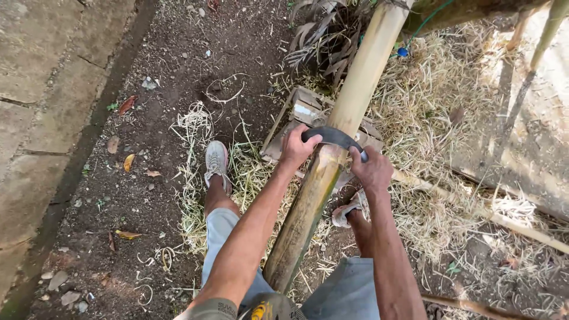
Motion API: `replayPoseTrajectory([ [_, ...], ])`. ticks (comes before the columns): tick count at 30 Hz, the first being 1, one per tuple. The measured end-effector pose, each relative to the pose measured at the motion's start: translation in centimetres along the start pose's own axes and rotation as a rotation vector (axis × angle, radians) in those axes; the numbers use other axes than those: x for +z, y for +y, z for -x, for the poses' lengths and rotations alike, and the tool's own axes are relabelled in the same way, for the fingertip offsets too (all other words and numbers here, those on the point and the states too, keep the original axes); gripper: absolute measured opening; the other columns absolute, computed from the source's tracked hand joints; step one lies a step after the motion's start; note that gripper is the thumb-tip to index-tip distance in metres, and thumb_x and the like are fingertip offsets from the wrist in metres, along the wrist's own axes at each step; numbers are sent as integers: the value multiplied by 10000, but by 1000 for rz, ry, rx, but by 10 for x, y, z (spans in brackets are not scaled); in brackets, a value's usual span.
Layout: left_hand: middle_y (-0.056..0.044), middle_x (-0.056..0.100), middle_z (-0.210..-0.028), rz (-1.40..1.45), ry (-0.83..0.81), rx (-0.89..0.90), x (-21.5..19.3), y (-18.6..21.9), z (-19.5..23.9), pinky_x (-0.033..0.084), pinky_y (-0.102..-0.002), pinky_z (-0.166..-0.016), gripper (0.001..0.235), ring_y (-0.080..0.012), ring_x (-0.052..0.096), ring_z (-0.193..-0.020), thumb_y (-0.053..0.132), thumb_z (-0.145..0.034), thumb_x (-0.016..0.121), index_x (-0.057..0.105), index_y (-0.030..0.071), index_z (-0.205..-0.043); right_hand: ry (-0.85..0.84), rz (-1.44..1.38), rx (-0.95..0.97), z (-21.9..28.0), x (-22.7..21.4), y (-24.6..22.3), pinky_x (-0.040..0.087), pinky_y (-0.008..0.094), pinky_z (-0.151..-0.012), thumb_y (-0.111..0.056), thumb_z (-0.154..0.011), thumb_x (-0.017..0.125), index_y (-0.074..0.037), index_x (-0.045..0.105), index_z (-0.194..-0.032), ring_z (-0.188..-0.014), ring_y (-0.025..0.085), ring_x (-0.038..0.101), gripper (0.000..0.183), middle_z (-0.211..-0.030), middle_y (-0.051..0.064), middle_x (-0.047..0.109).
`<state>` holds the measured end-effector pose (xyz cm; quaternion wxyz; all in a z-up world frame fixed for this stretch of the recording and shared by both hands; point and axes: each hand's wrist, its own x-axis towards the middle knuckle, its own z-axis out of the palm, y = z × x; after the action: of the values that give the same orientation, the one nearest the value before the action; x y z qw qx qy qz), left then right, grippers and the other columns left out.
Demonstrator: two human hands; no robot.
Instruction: Shaving a length of bamboo using a curved blade tool.
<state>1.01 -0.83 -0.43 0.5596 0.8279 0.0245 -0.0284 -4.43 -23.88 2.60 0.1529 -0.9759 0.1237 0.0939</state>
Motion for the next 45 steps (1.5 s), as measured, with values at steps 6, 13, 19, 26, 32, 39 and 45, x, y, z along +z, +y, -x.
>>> replayPoseTrajectory([
  [6,-1,577,-777,73,-97,-291,-28,-12,88,507,-350,-546,266,-146,568,-636,315,-815,728,657,64,-860,41,-165,-60,71,-6,-22,388,342,-376,-584,-1016,516,-88,708,-1009,-372,87,399,532,-479,-8,499],
  [13,-38,626,-793,37,-149,-212,-4,1,17,565,-419,-606,253,-168,592,-674,315,-880,689,659,63,-887,28,-122,-100,22,0,5,384,336,-406,-588,-984,543,-111,734,-912,-403,85,400,519,-488,-39,481],
  [19,-97,708,-797,-300,-105,16,8,16,-28,525,-481,-695,376,-235,660,-700,429,-812,795,716,68,-880,-25,-121,93,-20,8,22,365,349,-410,-599,-1023,537,-113,625,-781,-443,113,361,550,-519,-56,415],
  [26,-108,736,-812,-206,-92,78,12,18,-38,454,-536,-740,349,-269,705,-759,366,-860,776,664,40,-913,32,-80,-26,-25,11,28,347,359,-408,-592,-1040,554,-97,614,-785,-423,126,367,560,-514,-27,441],
  [32,-10,590,-784,104,-265,-225,-12,9,30,518,-480,-678,266,-209,593,-697,373,-885,668,583,122,-869,124,-280,3,64,27,11,403,374,-398,-538,-1034,560,-95,659,-878,-418,147,474,480,-566,10,568],
  [39,-51,548,-819,-177,-215,-209,-26,23,72,397,-478,-873,351,-226,527,-836,402,-873,707,542,102,-796,46,-199,48,94,8,-3,488,460,-529,-490,-977,633,-27,729,-935,-498,274,603,474,-574,106,597],
  [45,-53,649,-780,221,-250,-257,-4,11,7,517,-492,-669,249,-220,588,-686,358,-845,650,649,109,-833,25,-138,-9,13,21,18,397,369,-380,-553,-1034,573,-71,691,-931,-409,140,447,507,-543,6,544],
])
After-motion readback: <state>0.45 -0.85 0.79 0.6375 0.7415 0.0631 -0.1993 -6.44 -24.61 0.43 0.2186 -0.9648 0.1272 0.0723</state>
